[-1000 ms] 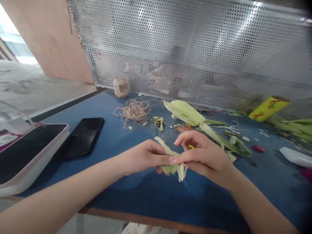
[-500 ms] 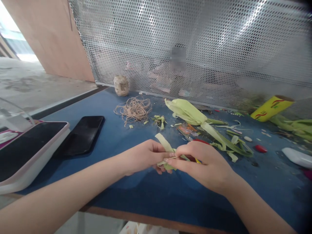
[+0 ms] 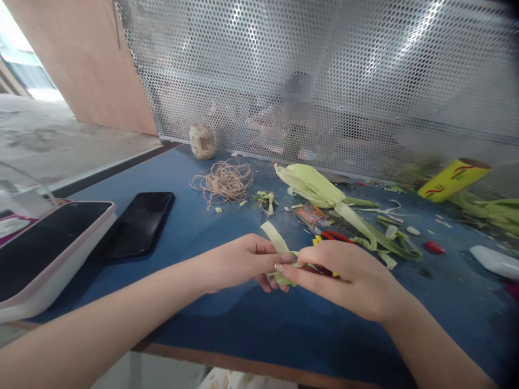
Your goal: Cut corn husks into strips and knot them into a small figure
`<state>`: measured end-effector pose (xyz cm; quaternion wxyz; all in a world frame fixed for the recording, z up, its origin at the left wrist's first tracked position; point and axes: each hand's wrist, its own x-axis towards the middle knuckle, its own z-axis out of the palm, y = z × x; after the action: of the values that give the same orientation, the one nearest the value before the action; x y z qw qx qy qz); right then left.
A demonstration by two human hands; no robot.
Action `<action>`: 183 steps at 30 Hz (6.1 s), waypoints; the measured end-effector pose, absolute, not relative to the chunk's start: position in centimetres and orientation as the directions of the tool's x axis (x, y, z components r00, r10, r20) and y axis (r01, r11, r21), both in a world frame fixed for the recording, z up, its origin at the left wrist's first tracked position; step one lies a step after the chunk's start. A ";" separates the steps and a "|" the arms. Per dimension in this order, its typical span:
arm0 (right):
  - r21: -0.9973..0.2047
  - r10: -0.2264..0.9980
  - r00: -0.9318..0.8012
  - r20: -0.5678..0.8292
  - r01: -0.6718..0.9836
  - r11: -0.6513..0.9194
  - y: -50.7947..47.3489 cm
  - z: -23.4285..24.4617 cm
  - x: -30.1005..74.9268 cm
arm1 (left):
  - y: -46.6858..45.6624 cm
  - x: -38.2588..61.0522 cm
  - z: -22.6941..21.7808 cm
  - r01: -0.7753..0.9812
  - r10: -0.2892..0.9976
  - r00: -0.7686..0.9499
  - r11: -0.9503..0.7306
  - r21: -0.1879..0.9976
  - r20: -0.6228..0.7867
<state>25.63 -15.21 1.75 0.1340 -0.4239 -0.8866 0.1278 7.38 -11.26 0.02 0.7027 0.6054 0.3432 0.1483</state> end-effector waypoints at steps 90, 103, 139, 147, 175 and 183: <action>-0.329 0.581 -0.636 0.508 0.480 0.813 -14.3 -0.2 26.4 | -11.3 7.3 0.2 0.386 0.660 0.714 -0.093 0.918 -0.233; -0.305 0.644 -0.701 0.306 0.569 0.764 -15.0 1.0 26.1 | -11.8 7.5 0.4 0.431 0.638 0.735 -0.177 0.885 -0.231; 0.422 0.133 -0.611 0.780 0.671 0.610 -16.0 -0.2 24.8 | -12.0 7.9 -0.3 0.003 0.749 0.626 0.274 0.962 -0.215; 0.424 0.145 -0.667 0.731 0.611 0.669 -15.6 -0.4 25.0 | -12.4 8.0 -0.2 -0.159 0.745 0.630 0.401 0.902 -0.220; 0.568 0.015 -0.710 0.704 0.575 0.589 -16.8 0.8 25.1 | -12.6 7.8 0.3 -0.148 0.778 0.627 0.164 0.975 -0.035; -0.277 0.581 -0.237 0.779 0.701 0.657 -16.3 -0.4 23.9 | -12.5 7.7 0.4 -0.117 0.865 0.498 0.004 0.993 0.055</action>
<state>23.87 -16.30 -0.40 0.4629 -0.4090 -0.7837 -0.0650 7.69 -12.46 0.41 0.6334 0.5897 0.3174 0.3877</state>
